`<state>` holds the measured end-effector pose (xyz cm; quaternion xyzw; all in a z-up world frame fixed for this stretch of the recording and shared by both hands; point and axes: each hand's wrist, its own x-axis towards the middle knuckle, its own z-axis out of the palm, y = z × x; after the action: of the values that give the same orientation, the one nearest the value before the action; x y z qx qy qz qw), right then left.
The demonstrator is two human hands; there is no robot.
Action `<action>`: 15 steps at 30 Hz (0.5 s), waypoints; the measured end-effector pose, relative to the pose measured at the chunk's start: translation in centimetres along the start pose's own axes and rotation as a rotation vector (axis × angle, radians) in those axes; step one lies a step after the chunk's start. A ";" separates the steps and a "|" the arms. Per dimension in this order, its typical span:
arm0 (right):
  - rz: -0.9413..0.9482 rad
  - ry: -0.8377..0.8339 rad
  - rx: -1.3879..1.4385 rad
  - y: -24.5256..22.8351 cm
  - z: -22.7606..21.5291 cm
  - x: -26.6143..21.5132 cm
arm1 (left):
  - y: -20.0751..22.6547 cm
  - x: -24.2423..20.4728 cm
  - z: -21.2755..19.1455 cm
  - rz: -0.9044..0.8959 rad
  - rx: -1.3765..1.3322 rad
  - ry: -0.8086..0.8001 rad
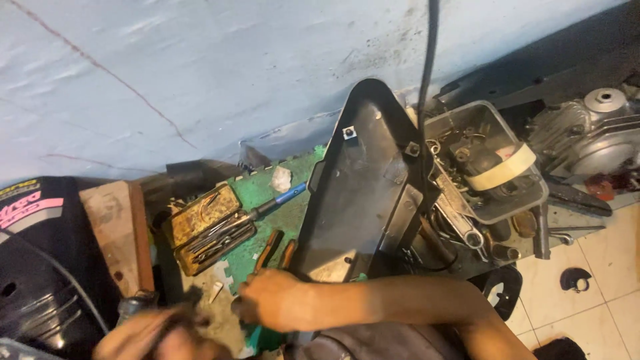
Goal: The person uses pliers to manipulate and remove small metal components from a black motorcycle part. They then use a screwdriver to work on the same part, removing additional pieces.
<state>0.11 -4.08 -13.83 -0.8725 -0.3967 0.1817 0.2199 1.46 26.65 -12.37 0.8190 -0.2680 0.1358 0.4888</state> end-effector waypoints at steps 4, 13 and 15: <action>-0.102 0.103 0.207 0.1 -5.1 -8.7 | 16.8 13.2 14.6 0.010 0.017 0.028; 0.828 1.099 0.026 3.2 -14.3 -29.1 | 17.9 16.5 24.1 0.031 0.233 -0.156; 0.988 1.188 -0.565 4.6 -13.6 -30.7 | 16.6 15.9 24.8 0.142 0.348 -0.101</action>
<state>-9.39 -33.73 -0.55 -0.9197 0.1847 -0.3413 0.0600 4.06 -6.18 -4.58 0.8759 -0.3217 0.1730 0.3151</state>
